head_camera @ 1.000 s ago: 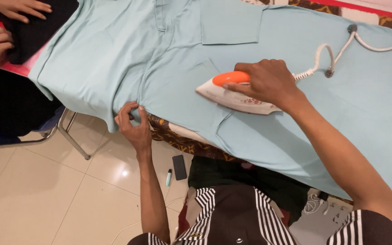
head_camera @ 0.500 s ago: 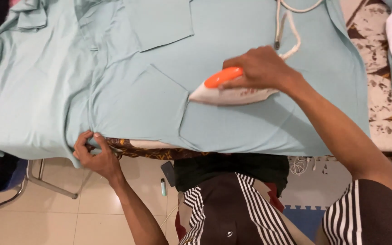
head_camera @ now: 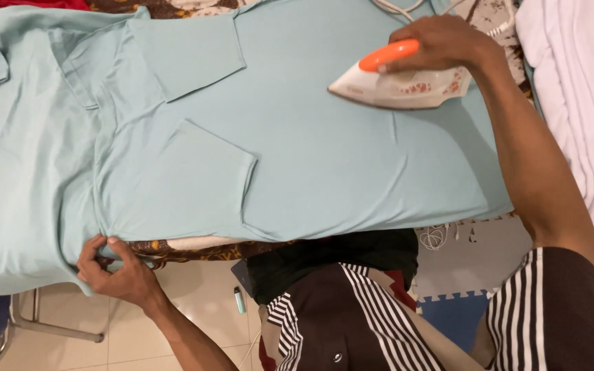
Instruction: Ironing a light blue t-shirt on a flat surface and then folding it.
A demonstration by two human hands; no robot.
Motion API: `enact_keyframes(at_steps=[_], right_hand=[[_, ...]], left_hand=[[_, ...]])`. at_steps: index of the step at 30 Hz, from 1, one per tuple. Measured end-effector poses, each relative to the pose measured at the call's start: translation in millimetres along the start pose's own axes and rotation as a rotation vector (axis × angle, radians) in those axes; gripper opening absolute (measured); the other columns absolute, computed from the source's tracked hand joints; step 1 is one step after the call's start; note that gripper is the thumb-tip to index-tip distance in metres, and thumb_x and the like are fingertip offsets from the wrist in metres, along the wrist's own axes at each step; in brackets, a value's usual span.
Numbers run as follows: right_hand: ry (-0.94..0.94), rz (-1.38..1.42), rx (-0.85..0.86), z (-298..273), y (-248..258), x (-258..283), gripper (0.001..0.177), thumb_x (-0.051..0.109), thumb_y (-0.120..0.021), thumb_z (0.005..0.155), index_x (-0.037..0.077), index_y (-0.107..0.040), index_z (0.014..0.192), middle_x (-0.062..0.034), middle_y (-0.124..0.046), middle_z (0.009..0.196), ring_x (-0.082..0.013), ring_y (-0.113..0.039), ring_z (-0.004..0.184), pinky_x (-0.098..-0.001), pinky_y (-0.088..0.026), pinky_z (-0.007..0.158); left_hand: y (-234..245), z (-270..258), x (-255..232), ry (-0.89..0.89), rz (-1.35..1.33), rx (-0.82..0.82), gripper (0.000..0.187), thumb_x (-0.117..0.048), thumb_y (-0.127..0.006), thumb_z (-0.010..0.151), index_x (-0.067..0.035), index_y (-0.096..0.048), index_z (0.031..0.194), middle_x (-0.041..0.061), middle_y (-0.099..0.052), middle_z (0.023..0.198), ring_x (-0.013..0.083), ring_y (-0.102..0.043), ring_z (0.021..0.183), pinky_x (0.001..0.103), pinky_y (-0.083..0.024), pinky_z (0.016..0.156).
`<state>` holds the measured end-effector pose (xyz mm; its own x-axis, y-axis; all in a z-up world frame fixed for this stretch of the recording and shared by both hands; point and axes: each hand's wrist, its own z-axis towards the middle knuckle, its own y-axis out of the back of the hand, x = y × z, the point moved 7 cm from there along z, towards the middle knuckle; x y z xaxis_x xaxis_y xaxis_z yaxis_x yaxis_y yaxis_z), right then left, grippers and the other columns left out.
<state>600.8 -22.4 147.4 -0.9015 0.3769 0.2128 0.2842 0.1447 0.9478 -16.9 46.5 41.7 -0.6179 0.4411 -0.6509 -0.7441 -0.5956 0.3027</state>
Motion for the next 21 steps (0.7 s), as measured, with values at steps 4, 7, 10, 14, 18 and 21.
enact_keyframes(at_steps=[4, 7, 10, 14, 18, 21], right_hand=[[0.215, -0.194, 0.192, -55, -42, 13, 0.037, 0.064, -0.065, 0.086, 0.03, -0.074, 0.098, 0.0058, -0.067, 0.066, -0.0111, -0.058, 0.06, -0.0258, -0.037, 0.057], [0.277, -0.207, 0.324, -105, -63, 22, 0.038, 0.07, -0.066, 0.079, 0.034, -0.072, 0.088, 0.012, -0.064, 0.06, -0.005, -0.053, 0.053, -0.0197, -0.037, 0.053], [0.261, -0.257, 0.372, -134, -69, 20, 0.042, 0.076, -0.071, 0.076, 0.035, -0.067, 0.075, 0.012, -0.054, 0.054, -0.0062, -0.044, 0.052, -0.0237, -0.03, 0.057], [0.081, -0.113, 0.22, -115, -58, -8, 0.035, 0.065, -0.071, 0.078, 0.032, -0.078, 0.086, 0.0102, -0.066, 0.06, -0.007, -0.051, 0.053, -0.0205, -0.033, 0.054], [-0.06, -0.057, -0.04, -64, -31, -63, 0.053, 0.063, -0.067, 0.086, 0.024, -0.077, 0.121, -0.0001, -0.078, 0.101, -0.0208, -0.066, 0.078, -0.0308, -0.046, 0.065], [-0.107, -0.114, -0.28, -35, -11, -105, 0.062, 0.078, -0.063, 0.097, 0.018, -0.076, 0.106, -0.0081, -0.074, 0.088, -0.0315, -0.066, 0.077, -0.0413, -0.041, 0.063]], left_hand=[[0, 0, -2, -0.06, -0.005, -0.015, 0.006, 0.003, -0.066, 0.103, -0.001, -0.065, 0.108, 0.013, -0.071, 0.109, 0.0302, -0.065, 0.102, 0.047, -0.036, 0.104], [1, -2, 1, -0.025, -0.006, -0.017, 0.006, 0.0, -0.067, 0.104, -0.003, -0.066, 0.108, 0.011, -0.07, 0.11, 0.0307, -0.065, 0.105, 0.052, -0.031, 0.11], [-1, -2, 3, -0.023, -0.002, -0.016, 0.006, 0.001, -0.067, 0.104, -0.004, -0.066, 0.108, 0.011, -0.07, 0.11, 0.0312, -0.066, 0.107, 0.057, -0.03, 0.113], [1, -3, 4, 0.015, -0.013, -0.012, 0.002, -0.006, -0.068, 0.106, -0.007, -0.066, 0.108, 0.008, -0.071, 0.11, 0.0297, -0.067, 0.109, 0.064, -0.022, 0.118], [0, 0, -7, -0.054, -0.014, -0.007, 0.006, 0.003, -0.067, 0.103, -0.001, -0.065, 0.108, 0.013, -0.07, 0.108, 0.0296, -0.065, 0.103, 0.047, -0.036, 0.105], [0, 0, -14, -0.094, -0.027, -0.001, 0.003, 0.004, -0.065, 0.104, 0.001, -0.065, 0.106, 0.015, -0.07, 0.105, 0.0309, -0.063, 0.099, 0.044, -0.04, 0.099]])
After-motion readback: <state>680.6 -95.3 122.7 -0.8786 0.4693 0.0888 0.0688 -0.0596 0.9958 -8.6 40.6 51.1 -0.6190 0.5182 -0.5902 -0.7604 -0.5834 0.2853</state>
